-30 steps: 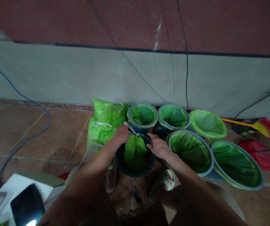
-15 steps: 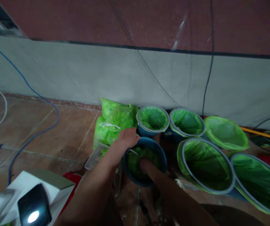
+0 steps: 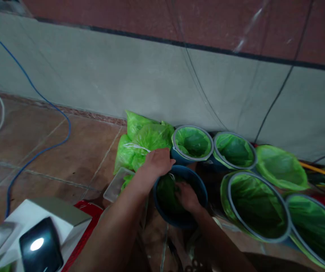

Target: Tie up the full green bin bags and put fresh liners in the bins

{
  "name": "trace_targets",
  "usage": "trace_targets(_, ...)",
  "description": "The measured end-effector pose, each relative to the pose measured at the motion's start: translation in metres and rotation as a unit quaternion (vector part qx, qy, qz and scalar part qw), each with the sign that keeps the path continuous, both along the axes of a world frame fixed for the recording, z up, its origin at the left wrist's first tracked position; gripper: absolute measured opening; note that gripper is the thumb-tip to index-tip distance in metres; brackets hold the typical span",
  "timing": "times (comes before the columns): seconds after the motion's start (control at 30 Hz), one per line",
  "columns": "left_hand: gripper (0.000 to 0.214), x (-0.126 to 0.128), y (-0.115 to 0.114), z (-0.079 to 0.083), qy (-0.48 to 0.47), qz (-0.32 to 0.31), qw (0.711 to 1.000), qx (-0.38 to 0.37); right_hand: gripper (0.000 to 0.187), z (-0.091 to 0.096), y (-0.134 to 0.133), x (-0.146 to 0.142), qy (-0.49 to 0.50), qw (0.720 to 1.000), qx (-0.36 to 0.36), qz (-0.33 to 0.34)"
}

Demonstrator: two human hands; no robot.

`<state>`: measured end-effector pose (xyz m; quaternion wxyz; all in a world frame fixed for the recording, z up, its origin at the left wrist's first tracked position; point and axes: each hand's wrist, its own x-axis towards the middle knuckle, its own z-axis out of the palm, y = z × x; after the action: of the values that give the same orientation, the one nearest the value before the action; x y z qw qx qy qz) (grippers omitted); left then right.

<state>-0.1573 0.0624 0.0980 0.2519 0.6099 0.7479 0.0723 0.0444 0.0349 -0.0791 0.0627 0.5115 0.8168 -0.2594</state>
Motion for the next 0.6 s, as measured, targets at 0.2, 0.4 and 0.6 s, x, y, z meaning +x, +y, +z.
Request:
trace_targets(0.2,0.041,-0.003,-0.002,0.000,0.035,-0.037,0.998,-0.026,0.040,0.023,-0.043,0.057,0.012,0.975,0.100,-0.197)
trace_targets(0.4,0.043,0.000,-0.009,-0.004,0.041,-0.050,0.998,-0.023,0.042,0.016,-0.053,0.035,0.021,0.988,0.045,-0.145)
trace_targets(0.6,0.039,0.006,-0.016,-0.005,0.019,-0.038,0.999,-0.008,0.066,0.005,-0.024,-0.015,-0.030,0.993,-0.004,-0.114)
